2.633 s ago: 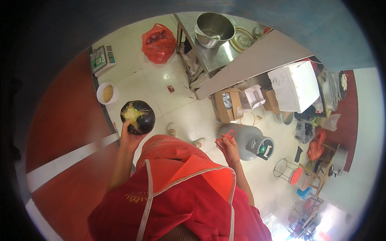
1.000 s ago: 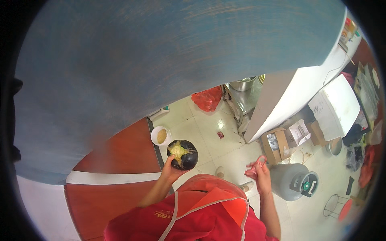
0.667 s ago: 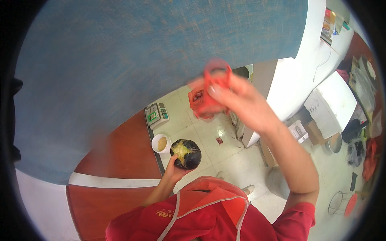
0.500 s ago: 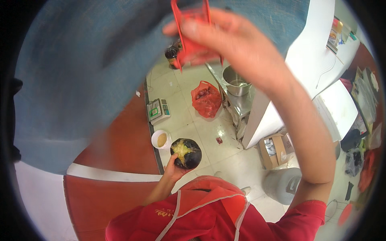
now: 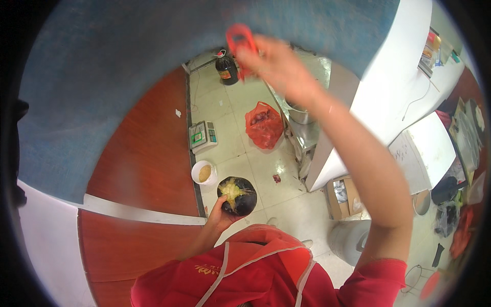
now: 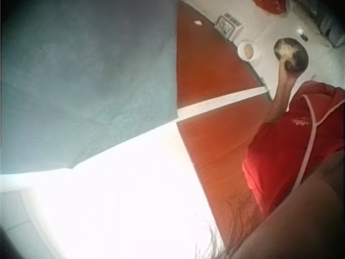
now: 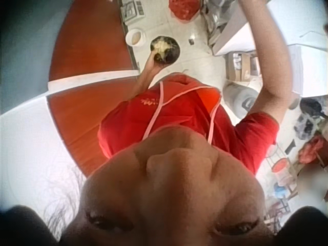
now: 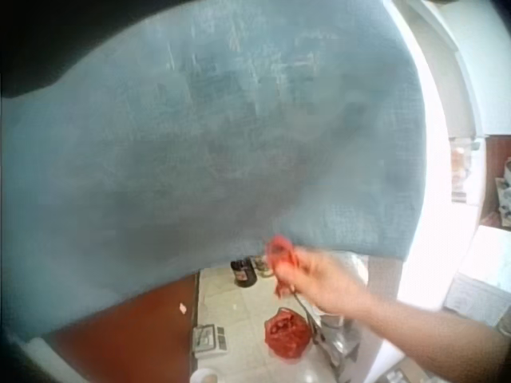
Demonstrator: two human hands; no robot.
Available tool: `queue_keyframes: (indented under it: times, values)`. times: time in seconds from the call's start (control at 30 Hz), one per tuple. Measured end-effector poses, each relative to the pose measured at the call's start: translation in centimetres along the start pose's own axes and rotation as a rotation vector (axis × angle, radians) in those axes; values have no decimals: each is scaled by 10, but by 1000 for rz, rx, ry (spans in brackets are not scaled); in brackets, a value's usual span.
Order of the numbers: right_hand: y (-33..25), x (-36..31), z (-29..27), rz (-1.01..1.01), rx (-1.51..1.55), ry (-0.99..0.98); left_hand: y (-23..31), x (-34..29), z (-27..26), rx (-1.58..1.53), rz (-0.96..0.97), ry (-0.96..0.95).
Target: The person washes several bowls and a pot in a double-basin sink, rinsing them under running water and placing them in the adjacent basin. Then the person moves to a wooden table and uses a red peeler to peel an eggplant over a blue bin, removing the skin in strips.
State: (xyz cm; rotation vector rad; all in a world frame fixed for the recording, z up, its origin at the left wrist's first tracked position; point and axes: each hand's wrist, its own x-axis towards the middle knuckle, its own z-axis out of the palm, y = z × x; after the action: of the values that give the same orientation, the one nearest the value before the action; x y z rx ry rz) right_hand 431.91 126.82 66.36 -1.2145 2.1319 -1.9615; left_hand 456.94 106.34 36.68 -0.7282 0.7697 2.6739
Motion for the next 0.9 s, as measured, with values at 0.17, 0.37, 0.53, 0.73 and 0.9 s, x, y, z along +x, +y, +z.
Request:
queue_keyframes:
  times: [0.17,0.37,0.53,0.73,0.9]
  values:
    - [94,-111,45,379,122,-33,3,-1,0,10,-17,-72]
    - [161,-274,47,818,-72,189,8,-6,2,23,-32,-26]
    - [158,-397,54,1099,312,578,10,-7,5,23,-65,-39]
    - [135,-456,89,1085,491,813,18,-6,3,10,-150,-46]
    - [116,-446,109,975,537,897,27,-6,-5,28,-211,-111]
